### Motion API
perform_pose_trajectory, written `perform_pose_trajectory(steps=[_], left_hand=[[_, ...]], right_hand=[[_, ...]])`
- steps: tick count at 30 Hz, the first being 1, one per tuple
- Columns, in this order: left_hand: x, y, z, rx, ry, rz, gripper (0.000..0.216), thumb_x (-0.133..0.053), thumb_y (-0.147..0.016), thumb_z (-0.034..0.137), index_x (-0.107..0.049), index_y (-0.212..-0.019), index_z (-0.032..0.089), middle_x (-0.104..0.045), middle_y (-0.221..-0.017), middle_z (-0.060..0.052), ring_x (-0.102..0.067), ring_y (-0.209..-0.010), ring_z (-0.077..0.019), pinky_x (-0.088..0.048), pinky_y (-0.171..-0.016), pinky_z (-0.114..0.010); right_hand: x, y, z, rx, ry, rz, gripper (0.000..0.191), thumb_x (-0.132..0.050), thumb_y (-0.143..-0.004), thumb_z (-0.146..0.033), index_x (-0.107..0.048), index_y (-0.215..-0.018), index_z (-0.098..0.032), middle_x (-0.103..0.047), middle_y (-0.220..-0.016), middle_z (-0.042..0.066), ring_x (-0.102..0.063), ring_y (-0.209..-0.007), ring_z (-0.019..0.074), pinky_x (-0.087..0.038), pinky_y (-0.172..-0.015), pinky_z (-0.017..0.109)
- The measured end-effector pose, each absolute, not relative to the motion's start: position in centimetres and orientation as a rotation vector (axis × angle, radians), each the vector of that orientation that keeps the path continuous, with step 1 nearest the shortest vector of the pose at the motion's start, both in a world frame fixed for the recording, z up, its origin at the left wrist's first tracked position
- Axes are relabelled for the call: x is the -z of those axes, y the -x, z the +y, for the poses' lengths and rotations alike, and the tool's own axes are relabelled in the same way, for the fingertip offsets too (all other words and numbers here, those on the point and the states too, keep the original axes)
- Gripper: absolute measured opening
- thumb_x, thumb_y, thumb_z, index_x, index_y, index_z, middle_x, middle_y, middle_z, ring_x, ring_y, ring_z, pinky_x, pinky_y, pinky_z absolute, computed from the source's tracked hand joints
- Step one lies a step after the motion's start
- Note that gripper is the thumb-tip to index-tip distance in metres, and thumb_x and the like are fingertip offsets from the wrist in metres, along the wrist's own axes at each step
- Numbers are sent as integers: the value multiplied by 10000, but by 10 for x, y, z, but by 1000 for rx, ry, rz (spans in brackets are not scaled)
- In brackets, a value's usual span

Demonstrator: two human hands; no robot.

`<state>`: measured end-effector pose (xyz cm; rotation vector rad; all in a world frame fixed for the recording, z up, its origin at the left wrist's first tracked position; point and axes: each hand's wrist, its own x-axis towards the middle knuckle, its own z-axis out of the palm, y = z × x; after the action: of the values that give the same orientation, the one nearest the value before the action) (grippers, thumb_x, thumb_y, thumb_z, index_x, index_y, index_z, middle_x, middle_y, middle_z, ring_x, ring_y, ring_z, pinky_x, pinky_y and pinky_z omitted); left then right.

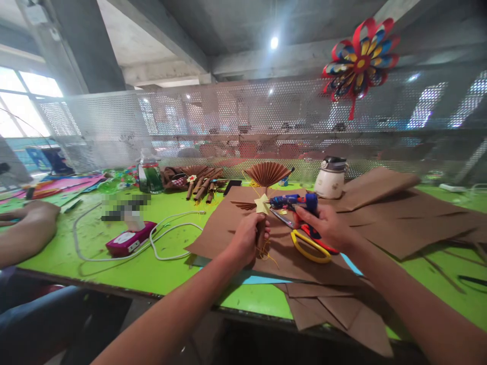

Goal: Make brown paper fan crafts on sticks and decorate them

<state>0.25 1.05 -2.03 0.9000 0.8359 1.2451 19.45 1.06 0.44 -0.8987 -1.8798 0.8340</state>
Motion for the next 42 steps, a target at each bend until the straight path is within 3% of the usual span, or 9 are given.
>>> perform_pose_trajectory(steps=[26,33,37,42], left_hand=[[17,-2,8,-1177,-850,877,152,-505,-710,272,-510,-643,136,-524,-554,-17,-471,-432,-83,-357,-420,-190],[21,0,14,-1256,-780,825,78,-501,-700,201,-513,-663,133,-541,-601,-20,-488,-459,-78,-385,-441,-186],[21,3,16,-1228,-750,837,88,-494,-705,210,-515,-665,134,-534,-568,-19,-477,-443,-81,-377,-426,-187],[24,4,19,-1237,-759,949,102,-505,-687,228,-510,-643,136,-541,-575,-16,-480,-436,-84,-391,-431,-203]], right_hand=[[-4,-194,10,-697,946,-1951,382,-456,-847,-475,-579,-699,-145,-589,-688,39,-537,-675,147,-428,-647,260],[-6,-204,11,-703,958,-1966,342,-479,-837,-459,-587,-717,-157,-603,-704,35,-542,-676,153,-428,-637,262],[-5,-212,19,-465,1038,-1958,338,-493,-815,-471,-613,-781,-158,-617,-725,45,-553,-697,180,-443,-646,290],[13,-236,51,174,1337,-2025,383,-549,-754,-430,-638,-957,-118,-622,-907,127,-559,-821,247,-437,-739,357]])
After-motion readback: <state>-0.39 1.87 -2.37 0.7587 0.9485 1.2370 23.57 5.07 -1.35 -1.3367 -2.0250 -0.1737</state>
